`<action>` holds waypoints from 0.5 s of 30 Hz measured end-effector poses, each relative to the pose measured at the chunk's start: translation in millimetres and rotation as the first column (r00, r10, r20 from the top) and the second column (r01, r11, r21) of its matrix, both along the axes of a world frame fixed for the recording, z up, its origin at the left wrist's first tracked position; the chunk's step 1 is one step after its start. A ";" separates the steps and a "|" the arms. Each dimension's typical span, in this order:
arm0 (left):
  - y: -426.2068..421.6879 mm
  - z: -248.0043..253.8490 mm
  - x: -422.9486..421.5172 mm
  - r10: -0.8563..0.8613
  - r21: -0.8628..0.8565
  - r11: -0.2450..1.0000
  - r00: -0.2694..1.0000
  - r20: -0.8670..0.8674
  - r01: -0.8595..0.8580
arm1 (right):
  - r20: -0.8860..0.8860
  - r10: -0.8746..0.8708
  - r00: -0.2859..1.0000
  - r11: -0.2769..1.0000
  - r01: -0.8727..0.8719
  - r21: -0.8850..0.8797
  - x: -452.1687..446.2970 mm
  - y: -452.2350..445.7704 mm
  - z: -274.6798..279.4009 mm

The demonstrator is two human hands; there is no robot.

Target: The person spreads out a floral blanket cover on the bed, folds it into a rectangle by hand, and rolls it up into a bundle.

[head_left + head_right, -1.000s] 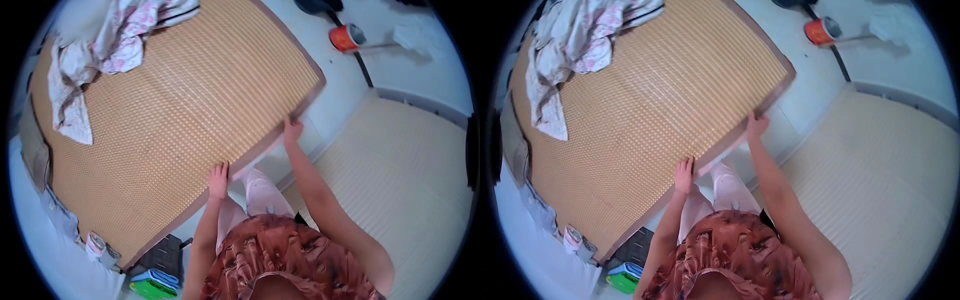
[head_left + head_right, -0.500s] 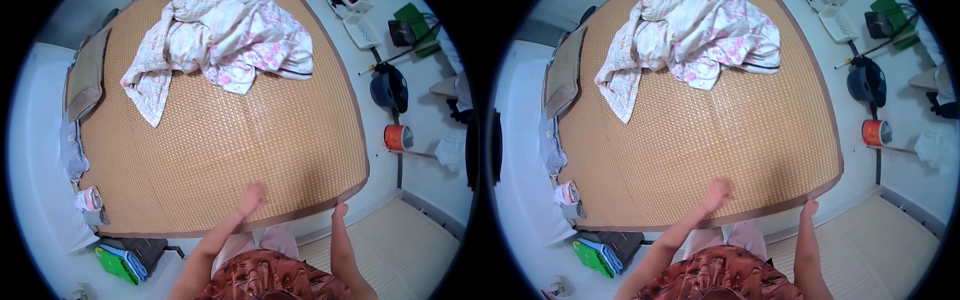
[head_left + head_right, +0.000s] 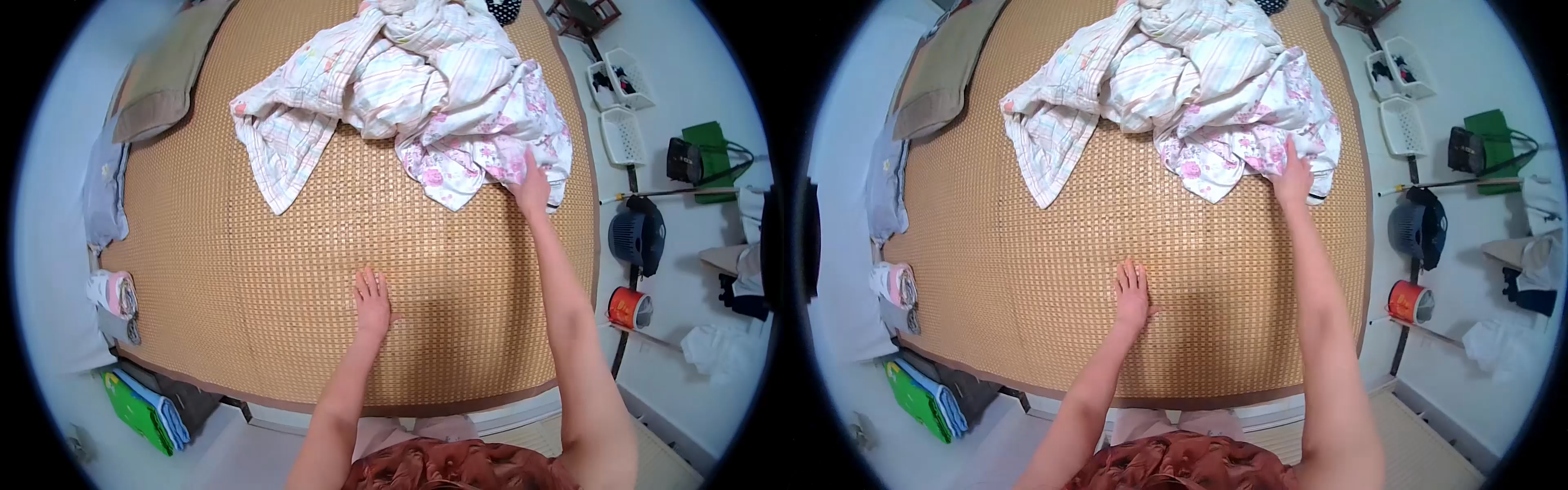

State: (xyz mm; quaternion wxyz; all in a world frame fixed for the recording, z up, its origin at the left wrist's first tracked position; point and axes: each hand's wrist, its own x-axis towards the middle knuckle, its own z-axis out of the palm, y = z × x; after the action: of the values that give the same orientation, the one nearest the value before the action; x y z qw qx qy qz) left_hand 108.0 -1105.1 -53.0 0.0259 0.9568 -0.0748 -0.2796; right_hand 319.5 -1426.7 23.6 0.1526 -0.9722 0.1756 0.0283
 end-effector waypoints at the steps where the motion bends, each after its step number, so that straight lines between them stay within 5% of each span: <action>1: -0.2 1.4 1.2 -0.006 0.013 1.000 1.000 -0.012 0.006 | -0.020 0.033 0.999 0.999 -0.033 0.023 16.0 -8.1 -37.6; 4: -2.5 8.7 2.3 -0.008 -0.016 1.000 0.999 -0.050 0.008 | -0.051 0.292 0.955 0.951 -0.296 -0.089 -9.4 17.7 -70.9; 9: 23.2 6.6 18.7 0.094 -0.315 0.938 0.982 -0.163 -0.142 | -0.301 0.429 0.852 0.900 -0.372 0.228 -218.0 66.6 -53.1; 12: 23.7 34.2 24.1 0.280 -0.563 0.729 0.920 -0.274 -0.390 | -0.486 0.489 0.724 0.859 -0.305 0.411 -313.6 77.3 13.6; 14: 0.3 59.6 0.8 0.283 -0.733 0.481 0.876 -0.390 -0.481 | -0.507 0.538 0.673 0.815 -0.263 0.516 -375.6 87.2 37.2; 15: -21.1 2.5 -28.9 0.444 -0.826 0.274 0.827 -0.346 -0.492 | -0.476 0.587 0.655 0.773 -0.277 0.571 -401.6 89.9 41.0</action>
State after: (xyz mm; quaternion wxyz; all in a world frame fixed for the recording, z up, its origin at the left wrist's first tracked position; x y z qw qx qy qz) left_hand 79.1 -1126.2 -50.5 0.6079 0.7653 0.0744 -0.1982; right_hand -82.0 -1336.8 64.7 0.2932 -0.8537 -0.0398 0.4286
